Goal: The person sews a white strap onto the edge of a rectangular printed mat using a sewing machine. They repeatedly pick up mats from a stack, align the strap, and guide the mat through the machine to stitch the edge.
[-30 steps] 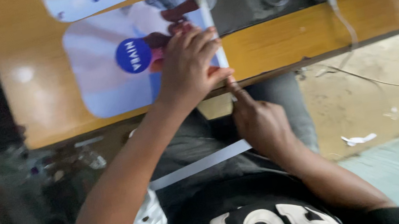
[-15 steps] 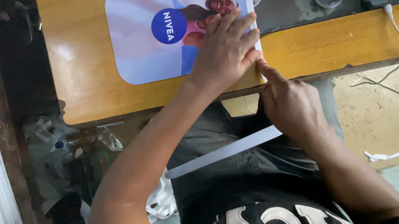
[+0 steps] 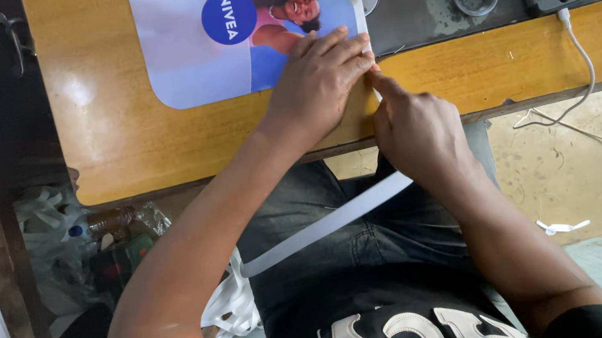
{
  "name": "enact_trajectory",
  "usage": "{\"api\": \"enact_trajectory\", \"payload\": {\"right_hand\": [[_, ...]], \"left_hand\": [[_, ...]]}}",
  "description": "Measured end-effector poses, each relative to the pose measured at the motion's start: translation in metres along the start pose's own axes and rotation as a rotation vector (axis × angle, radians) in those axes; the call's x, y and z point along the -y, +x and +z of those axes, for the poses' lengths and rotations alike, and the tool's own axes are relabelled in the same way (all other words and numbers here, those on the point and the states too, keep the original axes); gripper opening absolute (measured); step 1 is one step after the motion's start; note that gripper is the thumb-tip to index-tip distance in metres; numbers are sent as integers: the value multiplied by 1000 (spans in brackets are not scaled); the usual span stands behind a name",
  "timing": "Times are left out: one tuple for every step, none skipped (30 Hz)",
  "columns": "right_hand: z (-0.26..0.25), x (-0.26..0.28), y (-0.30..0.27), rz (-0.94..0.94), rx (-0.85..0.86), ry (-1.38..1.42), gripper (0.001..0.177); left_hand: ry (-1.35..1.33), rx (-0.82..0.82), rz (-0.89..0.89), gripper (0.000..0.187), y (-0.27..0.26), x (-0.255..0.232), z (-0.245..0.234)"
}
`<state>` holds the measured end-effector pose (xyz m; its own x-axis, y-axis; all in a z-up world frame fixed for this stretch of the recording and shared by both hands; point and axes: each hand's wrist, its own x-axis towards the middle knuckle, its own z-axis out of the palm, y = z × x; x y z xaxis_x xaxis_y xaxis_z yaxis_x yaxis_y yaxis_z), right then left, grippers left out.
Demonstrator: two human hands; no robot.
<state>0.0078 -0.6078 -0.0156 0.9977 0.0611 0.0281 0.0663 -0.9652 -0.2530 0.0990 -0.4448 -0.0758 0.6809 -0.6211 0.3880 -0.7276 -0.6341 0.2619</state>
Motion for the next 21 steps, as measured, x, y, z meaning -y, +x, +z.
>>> {"api": "enact_trajectory", "payload": {"right_hand": [[-1, 0, 5, 3, 0, 0, 45], [-2, -1, 9, 14, 53, 42, 50], [-2, -1, 14, 26, 106, 85, 55], [-2, -2, 17, 28, 107, 83, 55], [-2, -2, 20, 17, 102, 91, 55], [-2, -3, 23, 4, 96, 99, 56], [-2, -3, 26, 5, 95, 97, 56], [-1, -2, 30, 11, 91, 102, 53], [-1, -2, 35, 16, 87, 107, 50], [0, -2, 37, 17, 85, 107, 50], [1, -2, 39, 23, 95, 107, 52], [1, -3, 41, 33, 107, 107, 54], [2, -2, 43, 37, 107, 106, 54], [2, -2, 45, 26, 92, 105, 54], [2, -1, 46, 15, 77, 104, 54], [-4, -2, 49, 15, 72, 104, 54], [-10, -3, 53, 64, 151, 155, 53], [-15, -3, 55, 115, 228, 207, 53], [-16, -16, 57, 118, 221, 208, 53], [-17, -29, 60, 90, 123, 154, 47], [-18, -42, 62, 62, 24, 100, 41]], "left_hand": [[-2, 1, 2, 21, 2, 2, -5], [-28, 6, 35, 25, 3, 4, -9], [-54, 10, 69, 31, 5, 6, -14], [-57, 11, 70, 31, 7, 7, -13], [-53, 17, 66, 31, 9, 9, -13], [-47, 21, 63, 30, 12, 11, -12], [-49, 20, 64, 30, 13, 12, -12], [-61, 3, 62, 28, 15, 14, -12], [-72, -14, 61, 26, 17, 16, -13], [-72, -15, 63, 26, 19, 18, -13], [-69, -6, 64, 28, 21, 20, -13], [-70, 4, 65, 29, 22, 21, -12], [-73, 6, 68, 29, 24, 22, -12], [-70, -4, 64, 27, 24, 22, -12], [-66, -13, 60, 25, 25, 23, -12], [-64, -16, 63, 25, 27, 20, -16], [-96, -24, 51, 24, 28, 17, -22], [-128, -30, 42, 25, 29, 14, -26], [-127, -31, 49, 25, 29, 14, -26], [-141, -40, 32, 25, 28, 13, -26], [-156, -49, 15, 26, 26, 12, -26]]}}
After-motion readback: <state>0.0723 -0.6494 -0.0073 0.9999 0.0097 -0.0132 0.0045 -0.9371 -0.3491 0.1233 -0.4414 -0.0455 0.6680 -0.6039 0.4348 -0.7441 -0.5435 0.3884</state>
